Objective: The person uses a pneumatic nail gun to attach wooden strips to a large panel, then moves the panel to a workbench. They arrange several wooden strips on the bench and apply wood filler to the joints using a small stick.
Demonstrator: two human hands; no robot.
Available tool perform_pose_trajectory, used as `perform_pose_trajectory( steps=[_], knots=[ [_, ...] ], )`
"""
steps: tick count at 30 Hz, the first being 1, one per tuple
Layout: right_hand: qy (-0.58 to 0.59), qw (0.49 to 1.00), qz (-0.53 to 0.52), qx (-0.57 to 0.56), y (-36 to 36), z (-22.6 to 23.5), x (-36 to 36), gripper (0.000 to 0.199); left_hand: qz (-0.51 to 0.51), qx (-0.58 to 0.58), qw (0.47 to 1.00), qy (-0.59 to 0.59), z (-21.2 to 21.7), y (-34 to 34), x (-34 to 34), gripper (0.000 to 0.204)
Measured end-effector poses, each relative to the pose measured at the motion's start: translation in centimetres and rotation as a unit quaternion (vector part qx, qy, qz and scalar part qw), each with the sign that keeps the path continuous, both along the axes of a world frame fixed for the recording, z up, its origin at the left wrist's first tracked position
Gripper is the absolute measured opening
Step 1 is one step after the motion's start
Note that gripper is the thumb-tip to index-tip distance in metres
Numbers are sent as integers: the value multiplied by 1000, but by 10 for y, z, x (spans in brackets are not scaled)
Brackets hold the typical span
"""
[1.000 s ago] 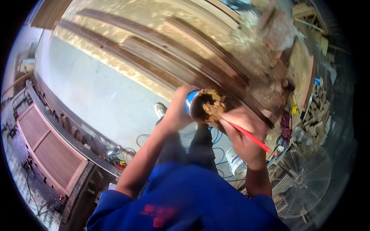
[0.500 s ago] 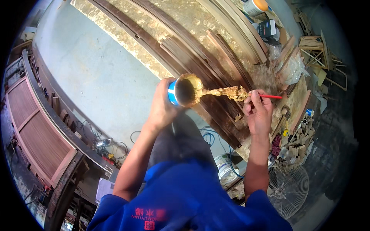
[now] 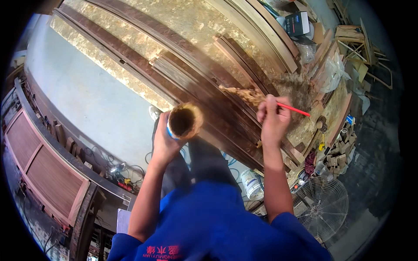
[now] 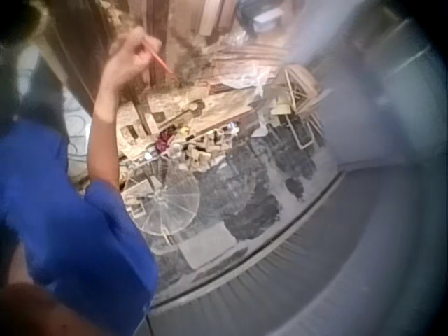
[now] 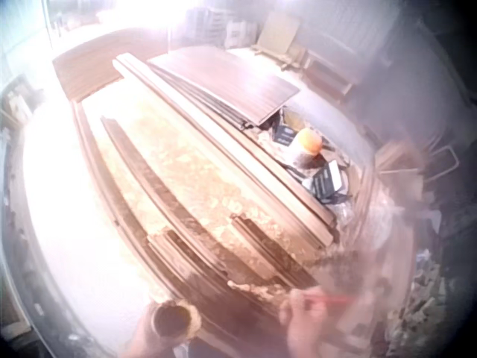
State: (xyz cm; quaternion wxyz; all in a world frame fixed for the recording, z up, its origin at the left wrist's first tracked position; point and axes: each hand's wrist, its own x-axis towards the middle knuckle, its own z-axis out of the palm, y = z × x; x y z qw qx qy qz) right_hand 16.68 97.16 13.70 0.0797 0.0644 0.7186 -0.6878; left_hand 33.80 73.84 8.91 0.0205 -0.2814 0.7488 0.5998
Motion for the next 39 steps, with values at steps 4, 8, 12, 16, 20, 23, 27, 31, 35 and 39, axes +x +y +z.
perform_pose_trajectory(
  steps=[4,8,12,16,20,23,27,31,35,39],
  knots=[
    [70,992,58,84,-25,-43,-11,17,5,44,998,-45,-8,-16,19,64],
    [187,940,179,222,-39,-65,-12,7,-6,41,997,-61,-14,-37,28,64],
    [302,850,299,310,-60,-37,-11,4,-3,19,998,-53,-21,-53,34,64],
    [180,887,259,337,-61,-35,-11,4,-2,17,999,-39,-15,-63,27,63],
    [36,937,185,294,-69,-39,-27,3,-6,30,998,-52,-10,-66,26,64],
    [261,864,270,336,-63,-40,-33,7,-13,48,996,-68,-3,-67,22,64],
    [162,881,270,354,-60,-35,-31,10,-8,52,997,-61,-5,-61,23,64],
    [217,905,222,290,-65,-47,-46,17,-21,54,995,-77,4,-53,18,65],
    [165,923,186,295,-59,-51,-43,22,-18,48,996,-72,1,-44,17,66],
    [-38,993,64,89,-35,-66,-54,24,-19,53,996,-74,4,-38,14,67]
  ],
)
